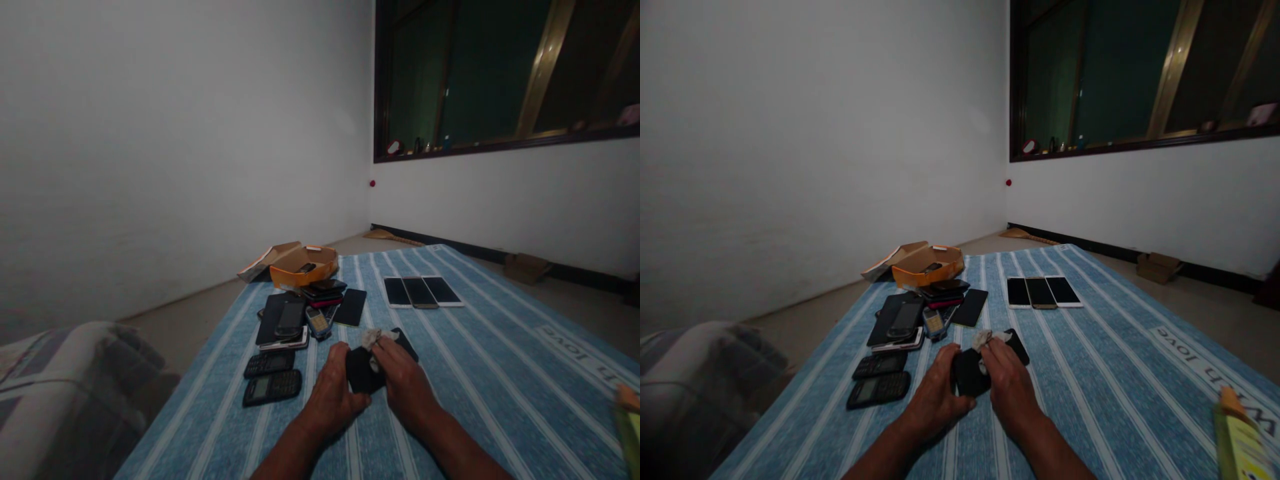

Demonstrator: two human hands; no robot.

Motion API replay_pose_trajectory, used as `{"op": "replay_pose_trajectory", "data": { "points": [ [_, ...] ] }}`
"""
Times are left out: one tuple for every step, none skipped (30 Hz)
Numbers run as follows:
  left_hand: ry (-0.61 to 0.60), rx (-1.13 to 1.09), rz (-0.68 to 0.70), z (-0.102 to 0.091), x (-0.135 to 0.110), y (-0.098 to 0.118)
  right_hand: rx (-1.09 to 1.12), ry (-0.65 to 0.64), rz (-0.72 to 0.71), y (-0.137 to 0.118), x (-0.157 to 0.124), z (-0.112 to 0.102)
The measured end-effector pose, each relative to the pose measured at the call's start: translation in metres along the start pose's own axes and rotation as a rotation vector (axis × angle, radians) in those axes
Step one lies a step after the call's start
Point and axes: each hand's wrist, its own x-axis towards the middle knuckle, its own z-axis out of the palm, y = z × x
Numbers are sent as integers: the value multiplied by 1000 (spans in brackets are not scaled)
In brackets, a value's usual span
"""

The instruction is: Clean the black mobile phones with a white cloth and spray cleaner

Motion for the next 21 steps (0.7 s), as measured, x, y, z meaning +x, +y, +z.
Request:
{"op": "replay_pose_trajectory", "data": {
  "points": [
    [-8, 8, -17, 0, 0, 0, -14, 17, 27, 5, 1, -1],
    [-18, 14, -30, -1, 0, 1, -22, 30, 49, 9, 1, -2],
    [-26, 19, -37, -1, 0, 1, -24, 40, 64, 12, 2, -2],
    [-29, 22, -35, -1, -1, 2, -24, 51, 71, 14, 2, -3],
    [-29, 25, -27, -1, -1, 2, -21, 62, 71, 16, 2, -4],
    [-26, 27, -14, -1, -2, 3, -19, 75, 67, 17, 3, -5],
    [-24, 27, 3, -2, -2, 3, -17, 87, 63, 17, 3, -5],
    [-24, 26, 20, -2, -3, 4, -18, 102, 60, 17, 3, -6],
    [-27, 25, 35, -2, -3, 4, -19, 120, 62, 18, 3, -7],
    [-32, 23, 47, -3, -3, 5, -20, 138, 66, 18, 4, -7],
    [-38, 19, 55, -4, -3, 5, -18, 150, 71, 20, 4, -8],
    [-45, 14, 59, -5, -3, 6, -16, 157, 75, 21, 4, -8],
    [-53, 9, 63, -5, -3, 6, -14, 159, 77, 23, 4, -9],
    [-57, 5, 67, -6, -4, 7, -14, 158, 76, 25, 4, -9],
    [-63, 4, 73, -6, -4, 7, -17, 156, 74, 28, 4, -10],
    [-64, 6, 78, -6, -4, 6, -25, 157, 74, 30, 4, -10],
    [-66, 12, 79, -6, -4, 5, -34, 159, 78, 33, 4, -11],
    [-69, 20, 75, -5, -5, 4, -42, 160, 84, 36, 4, -11],
    [-71, 30, 72, -4, -5, 3, -48, 163, 92, 39, 4, -12],
    [-73, 42, 70, -3, -5, 1, -52, 168, 103, 41, 4, -12],
    [-73, 54, 73, -2, -6, -1, -50, 172, 117, 43, 5, -13]
  ]
}}
